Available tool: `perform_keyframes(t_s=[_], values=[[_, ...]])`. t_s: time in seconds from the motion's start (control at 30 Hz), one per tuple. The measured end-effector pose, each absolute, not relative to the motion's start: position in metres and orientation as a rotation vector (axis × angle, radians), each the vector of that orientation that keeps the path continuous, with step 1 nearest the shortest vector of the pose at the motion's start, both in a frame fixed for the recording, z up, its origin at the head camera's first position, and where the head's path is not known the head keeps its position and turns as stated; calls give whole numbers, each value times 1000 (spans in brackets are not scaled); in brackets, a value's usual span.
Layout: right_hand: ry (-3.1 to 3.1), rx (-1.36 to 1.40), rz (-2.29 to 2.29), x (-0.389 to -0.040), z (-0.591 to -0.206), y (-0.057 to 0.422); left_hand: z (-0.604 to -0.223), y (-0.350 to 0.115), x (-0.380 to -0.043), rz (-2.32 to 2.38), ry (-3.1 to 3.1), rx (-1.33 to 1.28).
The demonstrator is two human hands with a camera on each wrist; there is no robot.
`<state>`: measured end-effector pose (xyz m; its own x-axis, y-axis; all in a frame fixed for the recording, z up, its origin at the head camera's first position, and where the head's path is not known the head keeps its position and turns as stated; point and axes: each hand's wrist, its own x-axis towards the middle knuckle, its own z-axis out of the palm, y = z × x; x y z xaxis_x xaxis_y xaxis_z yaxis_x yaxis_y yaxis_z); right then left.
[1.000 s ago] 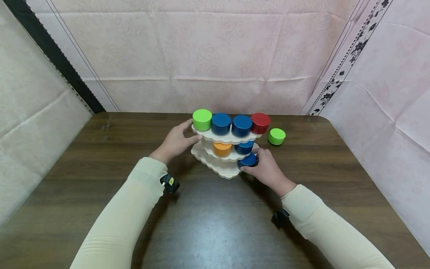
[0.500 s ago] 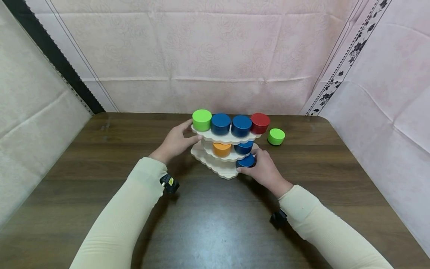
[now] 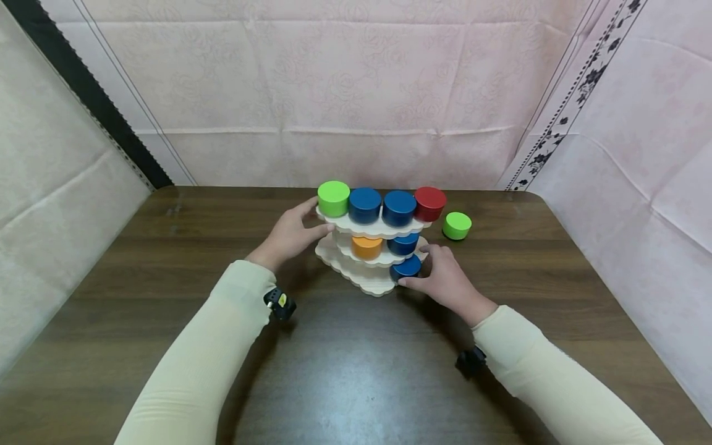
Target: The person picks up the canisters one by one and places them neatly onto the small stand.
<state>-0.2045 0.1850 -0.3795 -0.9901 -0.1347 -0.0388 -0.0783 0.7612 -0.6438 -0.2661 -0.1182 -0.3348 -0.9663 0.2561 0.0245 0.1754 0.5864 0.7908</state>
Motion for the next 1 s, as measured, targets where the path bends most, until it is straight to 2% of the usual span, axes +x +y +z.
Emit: perform_keyframes(t_s=[0.5,1.0], values=[[3050,-226,-947,-208,-367,240,-336,-118,-268,1346,2717,385],[3138,-79,-854,-242,-373,270,-336,-118,-268,1345,2717,370]])
